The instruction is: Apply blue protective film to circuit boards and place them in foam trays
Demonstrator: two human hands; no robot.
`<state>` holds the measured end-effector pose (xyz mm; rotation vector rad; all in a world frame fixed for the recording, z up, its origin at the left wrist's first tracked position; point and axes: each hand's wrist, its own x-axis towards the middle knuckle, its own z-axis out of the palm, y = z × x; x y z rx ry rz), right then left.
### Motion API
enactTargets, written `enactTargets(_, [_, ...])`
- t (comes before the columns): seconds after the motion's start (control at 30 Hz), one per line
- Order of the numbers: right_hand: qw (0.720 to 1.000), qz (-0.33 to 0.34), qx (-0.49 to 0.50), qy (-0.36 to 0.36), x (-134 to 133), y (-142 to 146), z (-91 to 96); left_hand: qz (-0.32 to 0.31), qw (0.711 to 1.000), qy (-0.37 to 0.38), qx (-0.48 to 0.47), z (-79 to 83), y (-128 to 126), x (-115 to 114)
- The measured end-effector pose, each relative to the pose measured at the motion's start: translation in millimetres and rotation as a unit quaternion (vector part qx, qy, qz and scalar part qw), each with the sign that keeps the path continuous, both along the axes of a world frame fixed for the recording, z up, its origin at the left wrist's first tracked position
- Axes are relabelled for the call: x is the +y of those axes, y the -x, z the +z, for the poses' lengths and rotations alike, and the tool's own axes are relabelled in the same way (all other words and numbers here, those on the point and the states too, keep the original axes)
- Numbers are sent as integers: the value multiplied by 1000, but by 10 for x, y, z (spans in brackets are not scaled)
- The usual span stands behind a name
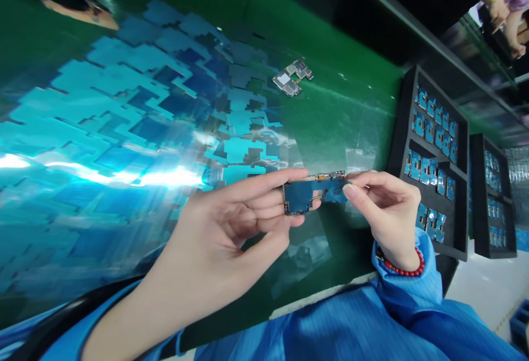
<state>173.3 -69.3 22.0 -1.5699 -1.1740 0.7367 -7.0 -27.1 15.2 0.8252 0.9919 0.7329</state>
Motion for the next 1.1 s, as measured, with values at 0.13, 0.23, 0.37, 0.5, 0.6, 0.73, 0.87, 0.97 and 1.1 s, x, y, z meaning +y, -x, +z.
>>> enactTargets(0.13, [1000,-7,-5,-7,-1,15,-11,9,1000,-10,9,-12,1,-9])
enactTargets(0.23, [1000,-11,-12,-7,-6,16,-18,12,1000,-12,4,-30,2,-20])
enactTargets(0.37, [1000,-5,-5,-4,-11,6,-24,5,1000,-21,-5,-44,6,-25])
enactTargets(0.5, [1000,-2,6,-5,-9,7,-22,2,1000,-28,-5,-55,10,-21])
enactTargets(0.6, [1000,-7,5,-7,-8,11,-18,0,999,-40,1,-58,17,-20])
enactTargets(0.73, [1000,-12,-4,3,-4,11,-17,-11,999,-41,23,-34,24,-18])
enactTargets(0.87, [1000,-12,11,-4,4,16,-17,-15,998,-40,47,2,18,-12])
enactTargets(0.97, [1000,-14,14,-4,6,23,-13,-13,998,-25,55,11,4,-6])
enactTargets(1.1, [1000,-14,10,0,5,26,-12,8,999,-9,40,-7,-14,2])
